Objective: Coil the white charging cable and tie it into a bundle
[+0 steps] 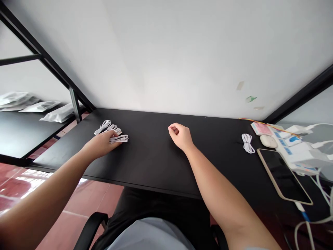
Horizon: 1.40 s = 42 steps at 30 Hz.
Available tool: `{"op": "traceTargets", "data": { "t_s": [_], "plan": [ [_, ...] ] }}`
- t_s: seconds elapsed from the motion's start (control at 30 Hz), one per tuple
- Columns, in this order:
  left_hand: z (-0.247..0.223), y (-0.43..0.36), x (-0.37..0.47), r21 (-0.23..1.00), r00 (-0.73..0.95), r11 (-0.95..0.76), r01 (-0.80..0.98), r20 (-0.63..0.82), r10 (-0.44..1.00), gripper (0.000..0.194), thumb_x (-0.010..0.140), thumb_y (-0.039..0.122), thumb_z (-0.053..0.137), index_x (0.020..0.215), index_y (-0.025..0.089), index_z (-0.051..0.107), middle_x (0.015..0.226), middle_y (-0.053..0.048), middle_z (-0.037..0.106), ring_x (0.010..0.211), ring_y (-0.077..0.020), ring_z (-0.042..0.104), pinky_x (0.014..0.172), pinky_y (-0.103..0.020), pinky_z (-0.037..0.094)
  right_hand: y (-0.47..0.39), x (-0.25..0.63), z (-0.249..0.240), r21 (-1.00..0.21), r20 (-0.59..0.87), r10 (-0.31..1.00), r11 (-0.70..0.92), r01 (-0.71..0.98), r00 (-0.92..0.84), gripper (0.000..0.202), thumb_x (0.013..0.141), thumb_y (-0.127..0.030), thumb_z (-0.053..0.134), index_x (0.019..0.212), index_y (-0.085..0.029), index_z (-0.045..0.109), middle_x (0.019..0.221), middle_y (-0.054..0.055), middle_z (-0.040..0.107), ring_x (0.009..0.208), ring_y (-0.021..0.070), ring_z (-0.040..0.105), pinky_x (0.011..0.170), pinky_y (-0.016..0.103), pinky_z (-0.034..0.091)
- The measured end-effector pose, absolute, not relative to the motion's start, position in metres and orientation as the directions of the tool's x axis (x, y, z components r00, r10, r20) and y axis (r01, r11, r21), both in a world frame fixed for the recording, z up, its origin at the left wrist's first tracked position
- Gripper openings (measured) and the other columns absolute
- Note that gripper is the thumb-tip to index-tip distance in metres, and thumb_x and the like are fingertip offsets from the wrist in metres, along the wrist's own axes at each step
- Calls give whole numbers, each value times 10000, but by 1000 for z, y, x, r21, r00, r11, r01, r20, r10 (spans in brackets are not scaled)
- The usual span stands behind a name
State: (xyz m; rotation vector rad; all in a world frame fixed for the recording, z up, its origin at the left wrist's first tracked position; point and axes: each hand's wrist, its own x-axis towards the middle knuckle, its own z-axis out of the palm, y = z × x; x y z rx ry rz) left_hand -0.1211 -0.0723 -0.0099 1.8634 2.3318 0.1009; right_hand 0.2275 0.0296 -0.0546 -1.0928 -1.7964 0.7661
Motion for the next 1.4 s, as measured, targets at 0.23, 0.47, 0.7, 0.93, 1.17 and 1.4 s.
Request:
{"op": "traceTargets", "data": {
  "t_s": [0.23, 0.47, 0.7, 0.93, 1.17, 1.4],
  "plan": [
    [-12, -78, -112, 15, -244, 244, 970, 57, 968, 522, 906, 577, 409, 1161, 170, 612, 1264, -196, 639, 1212, -383, 601, 981, -508, 534, 27, 227, -50, -818, 346, 907, 417, 396, -240, 218, 873, -391, 626, 900, -199, 723, 821, 49, 729, 660, 136, 618, 693, 304, 528],
    [-12, -95, -109, 73, -230, 220, 973, 179, 957, 485, 905, 581, 466, 1226, 234, 576, 1302, -142, 618, 1309, -364, 541, 1062, -507, 513, 27, 226, -50, -808, 354, 901, 430, 402, -252, 194, 869, -369, 623, 886, -205, 725, 834, 43, 736, 665, 133, 616, 701, 298, 526],
    [-8, -87, -46, 274, -94, 3, 962, 319, 943, 467, 928, 588, 467, 1185, 229, 620, 1190, -89, 682, 1093, -227, 655, 1010, -375, 535, 28, 225, -50, -803, 353, 899, 434, 408, -260, 162, 895, -326, 603, 906, -219, 724, 894, 36, 748, 739, 141, 650, 749, 300, 536],
    [-14, -4, 27, 408, 275, -360, 839, 252, 928, 659, 933, 601, 466, 1474, 228, 522, 1530, -98, 540, 1480, -280, 467, 1291, -468, 369, 35, 237, -54, -625, 300, 916, 399, 671, -265, 343, 941, -337, 576, 1221, -192, 711, 1303, 120, 701, 1256, 279, 613, 1121, 475, 482],
    [-48, 35, 19, 415, 312, -328, 849, 108, 944, 864, 905, 704, 435, 1580, 166, 393, 1672, -107, 344, 1621, -291, 257, 1370, -505, 264, 44, 249, -57, -495, 57, 943, 312, 811, -328, 849, 883, -663, 609, 1563, -175, 468, 1678, 128, 340, 1591, 358, 271, 1321, 554, 222],
    [-67, 33, 14, 401, 325, -306, 863, 20, 945, 871, 926, 710, 368, 1599, 157, 362, 1705, -79, 266, 1641, -275, 202, 1404, -503, 185, 42, 246, -57, -382, -14, 940, 310, 871, -340, 988, 896, -827, 383, 1626, -162, 355, 1715, 73, 255, 1618, 321, 204, 1343, 508, 157]
  ]
}}
